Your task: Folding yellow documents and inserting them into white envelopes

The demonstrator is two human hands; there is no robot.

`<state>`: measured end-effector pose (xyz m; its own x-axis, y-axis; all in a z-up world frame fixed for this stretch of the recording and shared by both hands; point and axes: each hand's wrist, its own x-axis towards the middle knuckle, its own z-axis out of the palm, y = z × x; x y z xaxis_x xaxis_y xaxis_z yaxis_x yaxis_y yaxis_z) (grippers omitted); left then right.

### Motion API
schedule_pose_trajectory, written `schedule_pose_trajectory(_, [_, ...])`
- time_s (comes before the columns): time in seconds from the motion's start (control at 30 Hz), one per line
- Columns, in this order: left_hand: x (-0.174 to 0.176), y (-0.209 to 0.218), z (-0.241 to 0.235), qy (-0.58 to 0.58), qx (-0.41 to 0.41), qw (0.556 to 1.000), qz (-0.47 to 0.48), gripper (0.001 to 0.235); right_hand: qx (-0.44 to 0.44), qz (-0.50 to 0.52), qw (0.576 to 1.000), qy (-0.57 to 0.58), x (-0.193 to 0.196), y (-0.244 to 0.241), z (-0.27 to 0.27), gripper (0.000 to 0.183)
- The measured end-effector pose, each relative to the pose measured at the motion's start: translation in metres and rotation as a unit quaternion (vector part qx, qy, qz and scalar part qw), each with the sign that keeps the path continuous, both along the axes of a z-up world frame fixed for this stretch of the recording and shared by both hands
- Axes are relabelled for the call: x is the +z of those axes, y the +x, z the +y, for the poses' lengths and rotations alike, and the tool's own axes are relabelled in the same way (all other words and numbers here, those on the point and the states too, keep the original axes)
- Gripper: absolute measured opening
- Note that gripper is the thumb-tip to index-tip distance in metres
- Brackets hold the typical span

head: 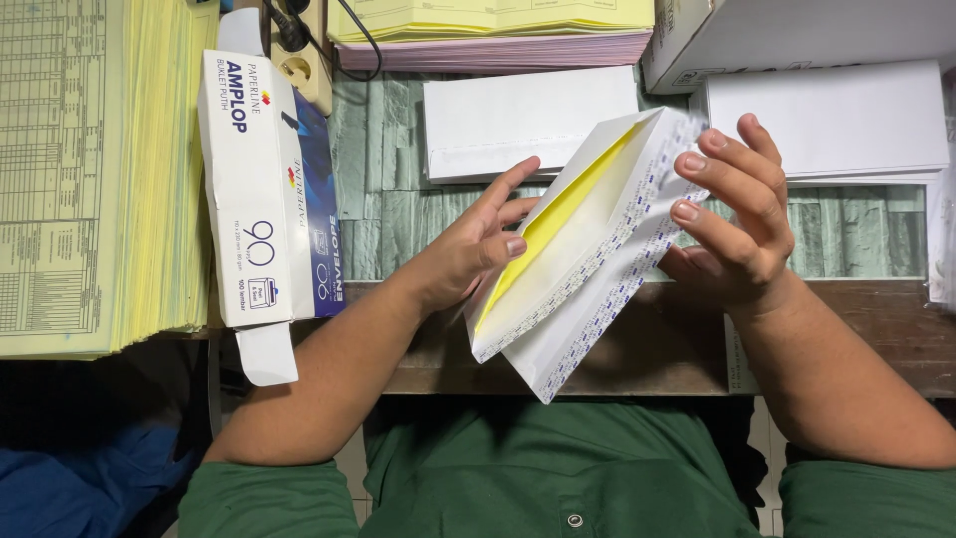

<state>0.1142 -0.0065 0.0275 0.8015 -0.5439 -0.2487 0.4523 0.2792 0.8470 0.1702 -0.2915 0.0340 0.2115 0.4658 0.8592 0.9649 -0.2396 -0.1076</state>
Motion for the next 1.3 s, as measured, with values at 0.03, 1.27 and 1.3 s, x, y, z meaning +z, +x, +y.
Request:
schedule_pose_trajectory(0.03, [-0.005, 0.0, 0.0, -0.032, 0.012, 0.999, 0.004, 0.119, -0.001, -0.008, 1.0, 0.004, -0.002, 0.001, -0.001, 0.032])
schedule_pose_trajectory(1.27, [-0.019, -0.004, 0.005, -0.168, -0.013, 0.984, -0.064, 0.09, -0.061, 0.436, 0.886, -0.146, 0.013, 0.011, 0.006, 0.074])
schedule_pose_trajectory(1.3, [-0.017, -0.004, 0.006, -0.151, 0.0, 0.983, -0.103, 0.093, -0.051, 0.461, 0.875, -0.141, 0.017, 0.012, 0.001, 0.054])
